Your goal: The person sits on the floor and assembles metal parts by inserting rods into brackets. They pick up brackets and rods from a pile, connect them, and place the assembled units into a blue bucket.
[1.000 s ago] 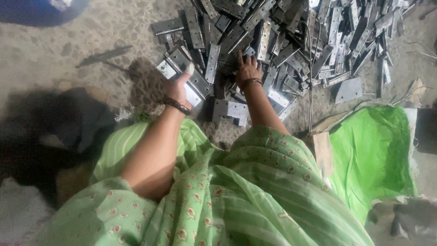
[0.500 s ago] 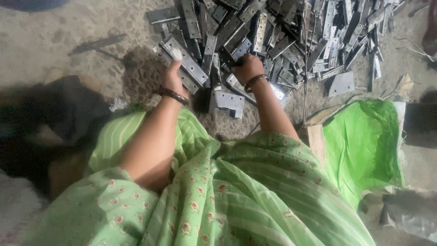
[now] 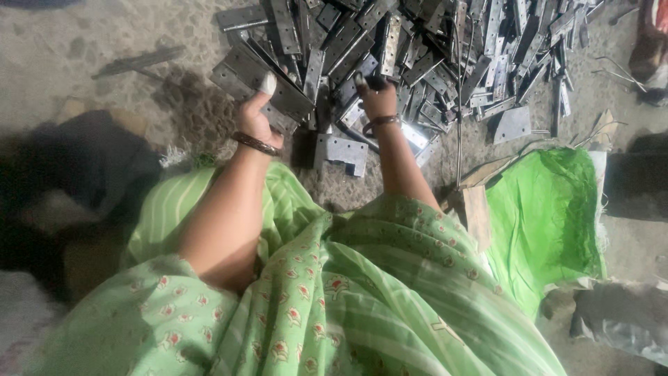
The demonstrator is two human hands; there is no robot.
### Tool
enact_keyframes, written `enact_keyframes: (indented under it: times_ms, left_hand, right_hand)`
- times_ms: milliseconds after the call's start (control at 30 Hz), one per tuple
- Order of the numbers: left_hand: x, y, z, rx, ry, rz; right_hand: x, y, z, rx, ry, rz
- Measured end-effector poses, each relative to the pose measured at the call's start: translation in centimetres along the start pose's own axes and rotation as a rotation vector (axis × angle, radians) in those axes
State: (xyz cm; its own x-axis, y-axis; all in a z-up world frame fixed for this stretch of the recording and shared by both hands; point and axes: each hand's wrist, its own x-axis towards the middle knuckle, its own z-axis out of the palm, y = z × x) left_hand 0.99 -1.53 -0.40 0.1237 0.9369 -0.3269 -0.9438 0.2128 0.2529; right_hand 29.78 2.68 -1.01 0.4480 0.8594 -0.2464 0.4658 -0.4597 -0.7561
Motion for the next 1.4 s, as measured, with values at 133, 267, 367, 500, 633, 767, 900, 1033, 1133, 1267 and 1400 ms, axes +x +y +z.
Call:
enact_keyframes:
  times_ms: [133, 267, 367, 500, 633, 767, 900, 1033, 1133, 1267, 1400]
  left_hand:
    - [1.0, -0.7, -1.0, -0.103, -0.006, -0.013]
    - [1.0, -1.0, -1.0, -0.109, 0.036, 0.02]
    - [0.7, -0.6, 0.0, 0.05, 0.089, 0.119]
    - [0.2, 0.2, 1.4, 0.147, 0.044, 0.176]
    - [0.4, 0.1, 1.4, 0.159, 0.115, 0.166]
    - [0.2, -0.1, 0.9, 0.215, 0.118, 0.199]
    - [0.0, 0.2, 1.2, 0.227, 0.163, 0.257]
    - [-0.3, 0.3, 1.4, 0.189, 0.142, 0.253]
    - [0.1, 0.5, 0.9, 0.16, 0.235, 0.171]
    - [-0.8, 0.6, 0.9, 0.193, 0.042, 0.206]
    - [-1.4, 1.0, 0.5, 0.067, -0.017, 0.055]
  right_hand:
    - [0.0, 6.9, 2.1, -0.484, 0.188, 0.141]
    - [-1.1, 8.7, 4.0, -0.583, 0.195, 0.163]
    - [-1.0, 8.6, 4.6, -0.601, 0.307, -0.026]
    - [-1.4, 7.7, 4.5, -0.62, 0.236, 0.107]
    - [-1.5, 8.0, 3.7, -0.668, 0.238, 0.119]
    - [-2.4, 7.9, 2.5, -0.713, 0.358, -0.002]
    - [-2.8, 7.7, 0.6, -0.813, 0.167, 0.003]
    - [-3.4, 8.9, -0.8, -0.692, 0.047, 0.039]
    - [-4.9, 9.7, -2.2, 0.215, -0.041, 0.159]
    - [-9.5, 8.6, -5.7, 1.36, -0.16, 0.38]
    - [-13.1, 10.0, -5.6, 1.227, -0.107, 0.223]
